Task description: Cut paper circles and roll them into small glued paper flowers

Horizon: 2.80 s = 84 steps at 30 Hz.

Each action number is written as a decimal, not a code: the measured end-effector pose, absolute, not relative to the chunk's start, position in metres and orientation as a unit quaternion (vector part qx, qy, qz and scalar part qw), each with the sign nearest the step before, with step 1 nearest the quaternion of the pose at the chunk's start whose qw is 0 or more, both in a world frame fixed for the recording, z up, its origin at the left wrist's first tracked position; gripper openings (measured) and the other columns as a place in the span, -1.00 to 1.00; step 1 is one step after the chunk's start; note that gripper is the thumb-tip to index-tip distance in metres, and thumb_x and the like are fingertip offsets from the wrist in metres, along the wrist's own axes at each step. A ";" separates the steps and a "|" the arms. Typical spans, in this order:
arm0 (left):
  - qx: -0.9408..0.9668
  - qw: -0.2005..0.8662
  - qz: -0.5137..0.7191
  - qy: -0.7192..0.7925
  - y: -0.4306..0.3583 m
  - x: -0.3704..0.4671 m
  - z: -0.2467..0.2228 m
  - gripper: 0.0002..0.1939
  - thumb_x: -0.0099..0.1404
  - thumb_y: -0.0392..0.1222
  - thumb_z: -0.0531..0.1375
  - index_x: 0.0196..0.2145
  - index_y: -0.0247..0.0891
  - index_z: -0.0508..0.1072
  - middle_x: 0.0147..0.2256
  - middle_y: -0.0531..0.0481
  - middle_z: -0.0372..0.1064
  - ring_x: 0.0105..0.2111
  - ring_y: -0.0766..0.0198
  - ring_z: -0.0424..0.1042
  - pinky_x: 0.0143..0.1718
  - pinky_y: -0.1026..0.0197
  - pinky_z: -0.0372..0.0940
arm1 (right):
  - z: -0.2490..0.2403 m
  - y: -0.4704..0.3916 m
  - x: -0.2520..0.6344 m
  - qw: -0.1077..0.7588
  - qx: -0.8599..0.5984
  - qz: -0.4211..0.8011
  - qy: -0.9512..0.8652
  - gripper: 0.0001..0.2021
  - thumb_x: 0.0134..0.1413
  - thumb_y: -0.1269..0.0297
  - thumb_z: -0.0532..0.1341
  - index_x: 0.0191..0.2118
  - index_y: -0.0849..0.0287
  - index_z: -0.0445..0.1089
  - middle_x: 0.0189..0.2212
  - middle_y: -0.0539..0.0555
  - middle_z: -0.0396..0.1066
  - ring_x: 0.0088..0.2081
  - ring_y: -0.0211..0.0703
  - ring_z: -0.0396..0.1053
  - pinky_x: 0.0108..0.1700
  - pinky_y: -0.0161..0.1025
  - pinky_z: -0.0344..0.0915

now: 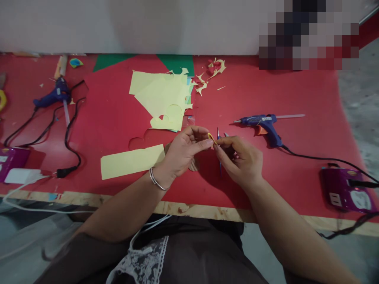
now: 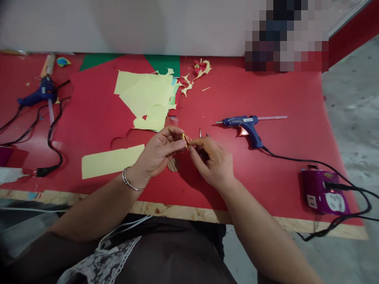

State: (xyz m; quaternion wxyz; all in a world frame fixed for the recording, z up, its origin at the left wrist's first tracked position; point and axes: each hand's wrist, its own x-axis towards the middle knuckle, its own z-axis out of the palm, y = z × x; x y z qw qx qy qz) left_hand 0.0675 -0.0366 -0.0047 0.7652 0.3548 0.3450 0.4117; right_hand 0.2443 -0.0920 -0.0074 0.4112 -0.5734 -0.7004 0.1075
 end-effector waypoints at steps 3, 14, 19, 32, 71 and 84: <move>0.370 0.755 0.419 0.344 -0.036 0.066 -0.005 -0.64 0.10 -0.25 0.51 -0.18 -0.23 0.50 -0.27 0.08 0.45 -0.24 0.38 0.44 -0.12 0.29 0.36 | -0.007 -0.092 0.244 0.408 -0.572 0.113 -0.702 -0.87 0.34 0.20 0.28 -0.15 0.09 0.56 -0.46 -0.01 0.52 -0.52 -0.27 0.40 -0.47 -0.31 0.28; 0.395 0.752 0.418 0.321 -0.034 0.065 -0.005 -0.63 0.07 -0.30 0.49 -0.17 -0.22 0.52 -0.21 0.04 0.46 -0.16 0.34 0.46 -0.06 0.26 0.37 | -0.008 -0.092 0.247 0.401 -0.556 0.120 -0.718 -0.90 0.34 0.21 0.27 -0.16 0.09 0.51 -0.43 -0.02 0.54 -0.54 -0.29 0.36 -0.47 -0.30 0.25; 0.382 0.763 0.415 0.315 -0.033 0.063 -0.004 -0.59 0.06 -0.33 0.49 -0.14 -0.21 0.52 -0.22 0.05 0.45 -0.19 0.36 0.46 -0.10 0.27 0.38 | -0.006 -0.092 0.246 0.409 -0.557 0.122 -0.712 -0.88 0.35 0.18 0.28 -0.16 0.09 0.51 -0.48 -0.03 0.49 -0.56 -0.31 0.33 -0.49 -0.32 0.24; 0.398 0.764 0.399 0.315 -0.032 0.062 -0.003 -0.57 0.01 -0.32 0.55 -0.19 -0.23 0.51 -0.20 0.05 0.42 -0.17 0.36 0.43 -0.07 0.29 0.38 | -0.005 -0.094 0.246 0.429 -0.556 0.100 -0.705 -0.92 0.33 0.25 0.30 -0.16 0.11 0.53 -0.50 -0.05 0.46 -0.55 -0.30 0.33 -0.49 -0.31 0.23; 0.681 0.472 0.429 0.360 -0.035 0.057 -0.005 -0.91 0.36 -0.36 0.24 -0.21 -0.20 0.44 -0.27 0.02 0.49 -0.26 0.33 0.52 -0.17 0.24 0.44 | -0.009 -0.094 0.250 0.428 -0.572 0.129 -0.687 -0.86 0.34 0.17 0.30 -0.16 0.10 0.56 -0.44 -0.01 0.54 -0.50 -0.25 0.40 -0.44 -0.27 0.28; 0.656 0.524 0.423 0.342 -0.035 0.059 -0.009 -0.91 0.35 -0.31 0.27 -0.25 -0.19 0.41 -0.29 0.02 0.48 -0.30 0.34 0.50 -0.21 0.23 0.47 | -0.005 -0.093 0.249 0.425 -0.560 0.149 -0.696 -0.82 0.36 0.13 0.30 -0.21 0.11 0.55 -0.48 -0.02 0.49 -0.54 -0.31 0.32 -0.49 -0.30 0.20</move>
